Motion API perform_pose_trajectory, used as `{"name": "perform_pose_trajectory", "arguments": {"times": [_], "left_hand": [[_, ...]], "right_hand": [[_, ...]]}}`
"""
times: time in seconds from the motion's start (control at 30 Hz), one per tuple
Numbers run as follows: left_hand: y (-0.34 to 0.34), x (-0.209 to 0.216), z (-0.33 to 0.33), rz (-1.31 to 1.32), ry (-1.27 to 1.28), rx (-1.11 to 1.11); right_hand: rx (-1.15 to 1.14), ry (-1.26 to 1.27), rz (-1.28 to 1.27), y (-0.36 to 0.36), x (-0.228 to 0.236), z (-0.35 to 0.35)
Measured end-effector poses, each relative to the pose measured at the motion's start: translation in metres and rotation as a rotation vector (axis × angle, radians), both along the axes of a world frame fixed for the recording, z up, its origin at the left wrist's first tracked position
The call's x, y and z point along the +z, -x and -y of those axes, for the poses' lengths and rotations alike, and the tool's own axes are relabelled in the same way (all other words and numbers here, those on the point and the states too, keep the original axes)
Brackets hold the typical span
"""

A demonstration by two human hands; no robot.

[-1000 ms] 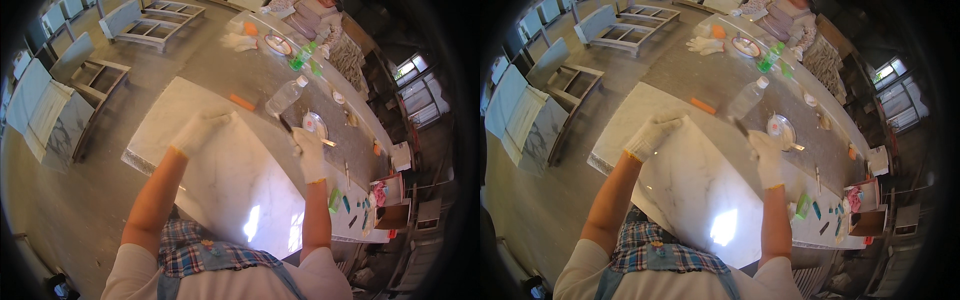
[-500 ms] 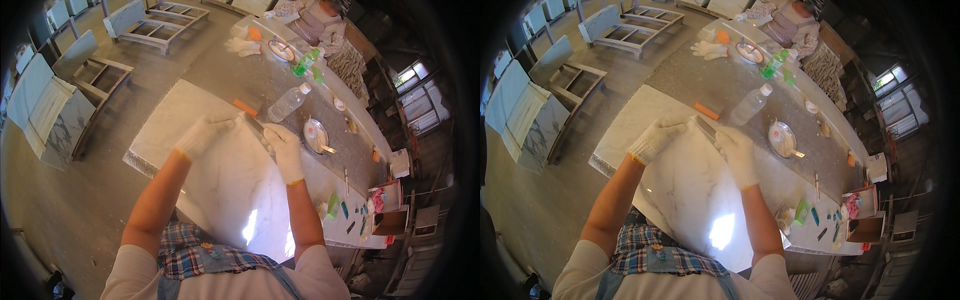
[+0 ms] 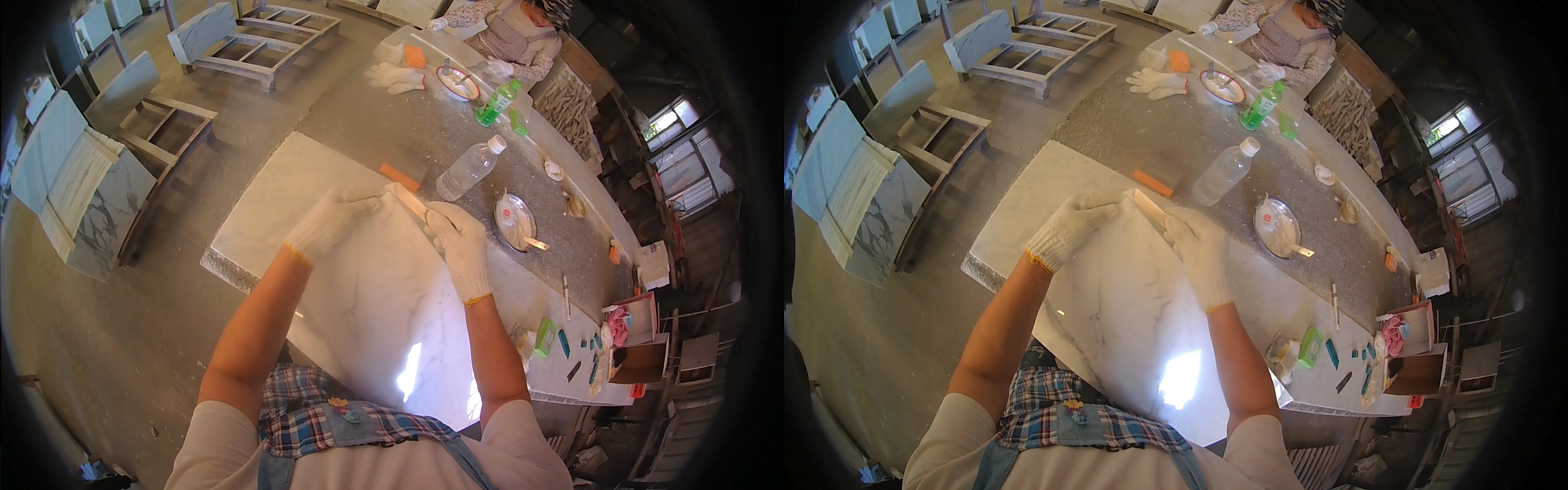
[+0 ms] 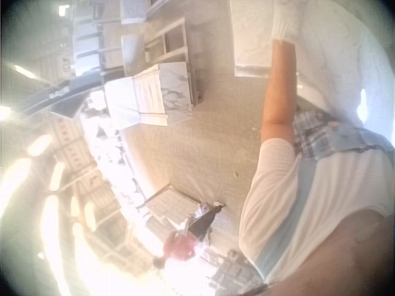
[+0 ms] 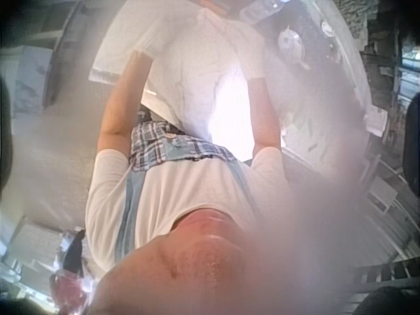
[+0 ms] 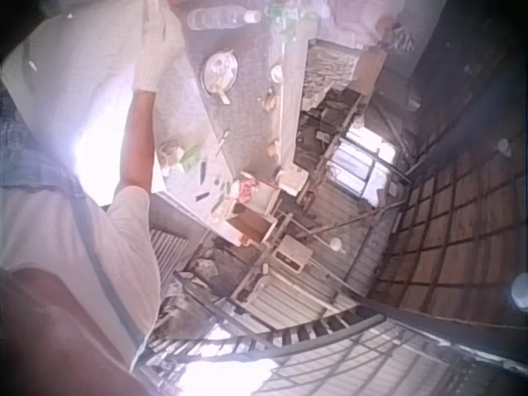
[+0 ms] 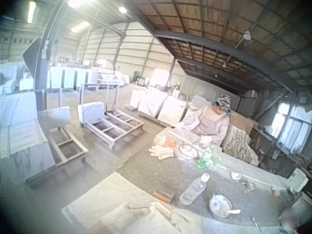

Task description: The person applies a white paste to a large white rectangular tile using a small metal spatula, spreading it across the surface and edges. The person repeatedly flips and repositions the tile on a workbench while continuing to spread the paste.

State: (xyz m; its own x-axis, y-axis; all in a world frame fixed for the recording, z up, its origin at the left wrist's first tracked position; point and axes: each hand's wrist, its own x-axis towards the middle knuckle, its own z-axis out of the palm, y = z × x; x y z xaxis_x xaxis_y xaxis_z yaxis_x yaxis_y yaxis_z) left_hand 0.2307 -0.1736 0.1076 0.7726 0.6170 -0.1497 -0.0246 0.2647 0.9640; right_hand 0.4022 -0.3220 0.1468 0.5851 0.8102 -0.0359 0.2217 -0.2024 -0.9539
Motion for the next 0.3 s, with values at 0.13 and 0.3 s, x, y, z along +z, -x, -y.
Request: {"name": "perform_pose_trajectory", "arguments": {"times": [0.13,0.3], "left_hand": [[0.002,0.0035,0.0008,0.03,0.059,-0.017],[0.0024,0.0061,-0.0006,0.011,0.07,-0.042]], "right_hand": [[0.002,-0.025,0.057,0.0016,-0.0021,-0.0004],[-0.003,-0.02,0.036,0.0015,-0.0027,0.0]]}}
